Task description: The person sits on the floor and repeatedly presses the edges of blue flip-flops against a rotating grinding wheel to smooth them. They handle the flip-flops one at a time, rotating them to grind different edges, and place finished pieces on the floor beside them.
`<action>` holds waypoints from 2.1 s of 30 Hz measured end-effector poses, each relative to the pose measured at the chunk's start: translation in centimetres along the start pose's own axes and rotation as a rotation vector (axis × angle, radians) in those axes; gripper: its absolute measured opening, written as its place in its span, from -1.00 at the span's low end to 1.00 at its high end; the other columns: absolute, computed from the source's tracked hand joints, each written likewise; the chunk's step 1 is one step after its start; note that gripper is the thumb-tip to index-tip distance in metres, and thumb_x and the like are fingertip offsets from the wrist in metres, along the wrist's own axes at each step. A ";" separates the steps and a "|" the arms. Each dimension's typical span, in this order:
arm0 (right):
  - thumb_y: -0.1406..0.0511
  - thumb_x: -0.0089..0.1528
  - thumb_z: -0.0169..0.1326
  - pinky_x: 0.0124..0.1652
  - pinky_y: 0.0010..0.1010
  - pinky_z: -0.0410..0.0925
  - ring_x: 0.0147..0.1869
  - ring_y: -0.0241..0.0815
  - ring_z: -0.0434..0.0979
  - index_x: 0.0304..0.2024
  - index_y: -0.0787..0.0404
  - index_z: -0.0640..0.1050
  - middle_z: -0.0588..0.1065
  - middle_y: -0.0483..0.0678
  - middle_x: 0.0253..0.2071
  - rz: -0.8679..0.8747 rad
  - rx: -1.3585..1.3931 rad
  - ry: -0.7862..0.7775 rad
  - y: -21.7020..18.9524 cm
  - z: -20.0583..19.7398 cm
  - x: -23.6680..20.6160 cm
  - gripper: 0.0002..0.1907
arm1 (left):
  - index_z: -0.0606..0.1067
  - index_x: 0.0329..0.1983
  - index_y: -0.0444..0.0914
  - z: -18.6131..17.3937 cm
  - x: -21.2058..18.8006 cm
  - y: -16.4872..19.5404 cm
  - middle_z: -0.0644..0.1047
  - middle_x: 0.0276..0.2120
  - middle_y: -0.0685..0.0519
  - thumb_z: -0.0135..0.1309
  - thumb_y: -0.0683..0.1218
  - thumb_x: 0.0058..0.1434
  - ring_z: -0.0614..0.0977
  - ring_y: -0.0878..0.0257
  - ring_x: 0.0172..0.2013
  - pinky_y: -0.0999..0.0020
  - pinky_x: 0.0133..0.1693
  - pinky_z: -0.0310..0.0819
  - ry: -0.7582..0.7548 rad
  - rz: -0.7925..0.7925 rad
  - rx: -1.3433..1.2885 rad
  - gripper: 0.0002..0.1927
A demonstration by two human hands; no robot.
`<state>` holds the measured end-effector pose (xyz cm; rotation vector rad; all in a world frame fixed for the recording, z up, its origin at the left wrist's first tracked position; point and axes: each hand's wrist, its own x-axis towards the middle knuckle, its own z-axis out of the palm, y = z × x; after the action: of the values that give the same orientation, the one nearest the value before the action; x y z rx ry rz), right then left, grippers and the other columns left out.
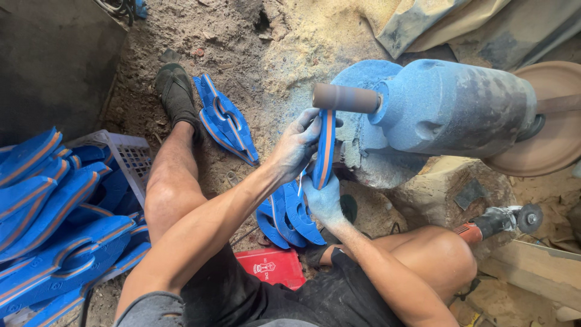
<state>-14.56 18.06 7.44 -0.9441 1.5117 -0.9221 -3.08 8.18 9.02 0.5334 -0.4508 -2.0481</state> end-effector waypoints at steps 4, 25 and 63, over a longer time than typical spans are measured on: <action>0.39 0.20 0.09 -0.52 -0.44 0.30 -0.55 -0.36 0.45 -0.34 0.24 0.46 0.41 -0.17 -0.60 -0.133 -0.066 0.005 1.3 -0.2 0.0 -0.94 | 0.31 0.39 -0.18 0.1 -0.7 0.1 0.53 0.09 -0.04 0.08 0.02 0.37 0.63 0.17 -0.05 0.23 0.00 0.59 -0.029 -0.015 -0.013 -0.45; 0.30 0.26 0.18 -0.23 -0.33 0.45 -0.26 -0.18 0.64 -0.21 0.27 0.45 0.54 -0.03 -0.38 -0.318 -0.372 -0.093 2.0 0.1 1.8 -0.81 | 0.37 0.39 -0.26 -0.2 -1.8 1.0 0.59 0.03 0.05 -0.04 0.04 0.45 0.60 0.33 -0.11 0.43 -0.16 0.49 0.016 -0.101 0.292 -0.49; 0.32 0.29 0.15 -0.47 -0.45 0.38 -0.51 -0.30 0.55 -0.35 0.38 0.52 0.51 -0.08 -0.56 0.016 -0.240 -0.129 -1.8 0.0 1.1 -0.79 | 0.49 0.12 -0.27 -1.3 2.6 0.6 0.61 -0.06 0.03 -0.05 0.03 0.51 0.56 0.34 -0.23 0.40 -0.19 0.48 0.076 0.041 0.204 -0.69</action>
<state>-14.54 16.34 8.71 -1.1400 1.5392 -0.6642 -3.17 5.55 7.76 0.7158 -0.6244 -1.9473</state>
